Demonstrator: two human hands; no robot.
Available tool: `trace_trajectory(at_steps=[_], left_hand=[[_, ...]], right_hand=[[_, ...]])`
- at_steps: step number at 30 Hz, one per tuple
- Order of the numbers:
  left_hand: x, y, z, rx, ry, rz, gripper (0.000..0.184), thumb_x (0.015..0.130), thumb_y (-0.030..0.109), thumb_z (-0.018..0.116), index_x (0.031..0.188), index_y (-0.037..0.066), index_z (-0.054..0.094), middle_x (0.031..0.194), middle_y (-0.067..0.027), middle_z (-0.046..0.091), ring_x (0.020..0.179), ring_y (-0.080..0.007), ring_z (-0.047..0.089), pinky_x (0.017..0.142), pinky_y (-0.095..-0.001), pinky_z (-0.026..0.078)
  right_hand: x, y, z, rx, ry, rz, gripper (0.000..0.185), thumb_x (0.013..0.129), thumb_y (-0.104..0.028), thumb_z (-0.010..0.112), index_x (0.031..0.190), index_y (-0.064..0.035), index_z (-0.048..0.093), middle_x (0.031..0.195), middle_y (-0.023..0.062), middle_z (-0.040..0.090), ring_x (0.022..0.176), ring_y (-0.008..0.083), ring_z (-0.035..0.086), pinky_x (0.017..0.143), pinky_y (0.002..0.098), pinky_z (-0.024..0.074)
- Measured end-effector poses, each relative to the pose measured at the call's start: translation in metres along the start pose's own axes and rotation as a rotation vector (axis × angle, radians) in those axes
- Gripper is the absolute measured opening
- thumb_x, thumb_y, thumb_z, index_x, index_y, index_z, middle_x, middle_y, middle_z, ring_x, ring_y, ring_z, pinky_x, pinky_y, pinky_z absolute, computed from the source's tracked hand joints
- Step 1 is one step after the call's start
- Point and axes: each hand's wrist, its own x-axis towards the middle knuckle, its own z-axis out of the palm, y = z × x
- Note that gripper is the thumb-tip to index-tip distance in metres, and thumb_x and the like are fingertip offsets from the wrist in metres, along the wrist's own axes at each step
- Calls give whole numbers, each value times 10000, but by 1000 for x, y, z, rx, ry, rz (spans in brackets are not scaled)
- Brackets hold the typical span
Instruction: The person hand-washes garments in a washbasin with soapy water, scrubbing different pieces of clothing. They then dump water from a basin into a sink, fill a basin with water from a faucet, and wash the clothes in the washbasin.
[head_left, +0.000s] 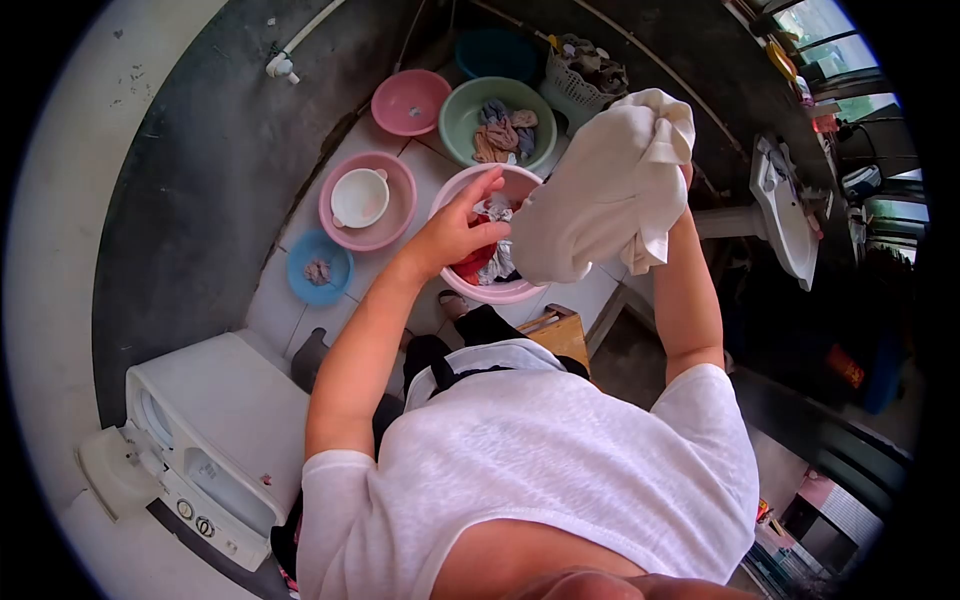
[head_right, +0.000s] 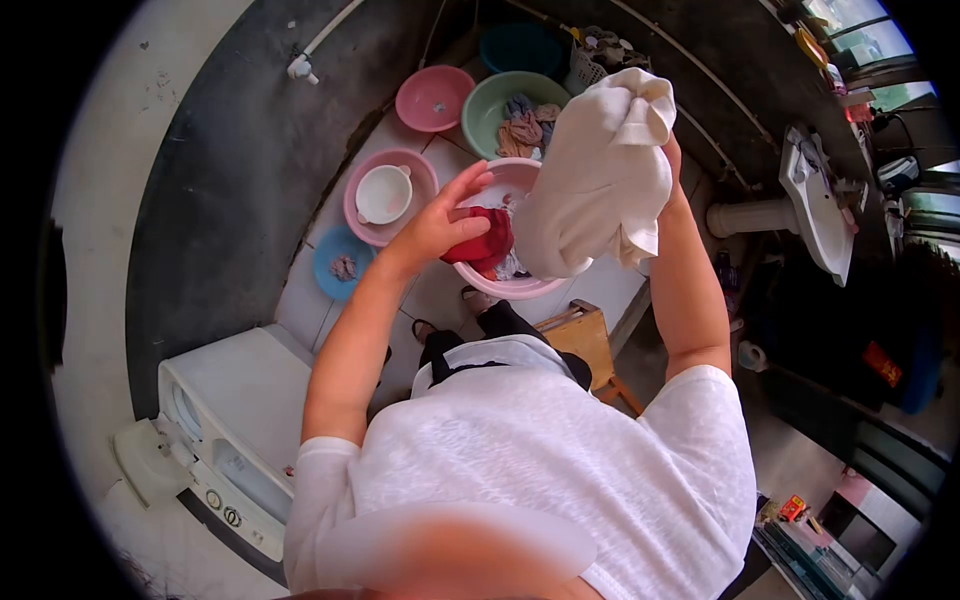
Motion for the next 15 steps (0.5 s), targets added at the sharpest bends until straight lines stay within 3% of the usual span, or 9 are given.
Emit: trace_trajectory(at_steps=[1,3,4,5,7,8,11,13,15], left_hand=[[8,2,11,11,-4,1,669,777,147,592,1354,60,266,1346,-147,337,1163,-230,412,951,-318,350],[23,6,28,335,-51,366,650,766,161,604,1336,60,307,1302,-134,402,1118,-178,454,900,-297,389],[25,7,28,589,-48,363,546,798,151,582,1294,44,378,1205,-112,497,1025,-129,514,845,-261,420],[24,8,24,599,-48,366,546,798,151,582,1294,44,378,1205,-112,497,1025,-129,514,845,-261,420],[14,11,4,-69,18,-24,407,852,134,518,1239,30,445,1109,-76,563,964,-116,550,824,-243,433],[8,12,-11,-183,85,23,305,886,145,484,1167,27,504,1077,-51,581,958,-149,565,803,-271,457],[-19,25,-52,-318,155,46,315,891,138,457,1188,37,491,1076,-57,578,953,-156,569,821,-296,462],[-31,21,-74,-404,146,108,322,894,162,447,1191,43,485,1097,-71,567,983,-181,557,846,-330,452],[-36,23,-82,-485,126,167,330,897,186,437,1194,49,480,1118,-85,557,1013,-206,546,872,-363,441]], right_hand=[[2,2,7,-29,11,49,393,837,-364,503,1101,-75,540,990,82,596,893,201,575,811,332,467],[6,8,31,-102,58,131,374,834,-348,508,1075,-66,553,949,81,607,849,193,587,784,322,477],[9,11,46,-145,93,164,363,832,-339,510,1060,-60,559,927,82,612,824,189,593,766,315,482],[10,12,61,-201,155,179,350,831,-325,512,1039,-49,565,899,83,616,794,184,598,741,307,489],[18,9,46,-276,94,183,351,831,-316,516,1040,-38,558,926,91,613,807,189,600,737,314,495],[18,6,37,-272,134,197,372,828,-307,510,1071,-28,540,959,99,606,849,198,596,763,327,494],[14,5,32,-291,196,185,364,849,-332,491,1058,-41,555,992,100,604,880,215,591,802,348,477],[10,3,20,-146,190,25,387,876,-317,437,1112,-23,522,1027,111,596,968,229,565,866,373,449],[12,-13,24,-9,-25,15,427,921,-345,357,1143,-12,505,1059,117,592,993,242,557,889,383,433]])
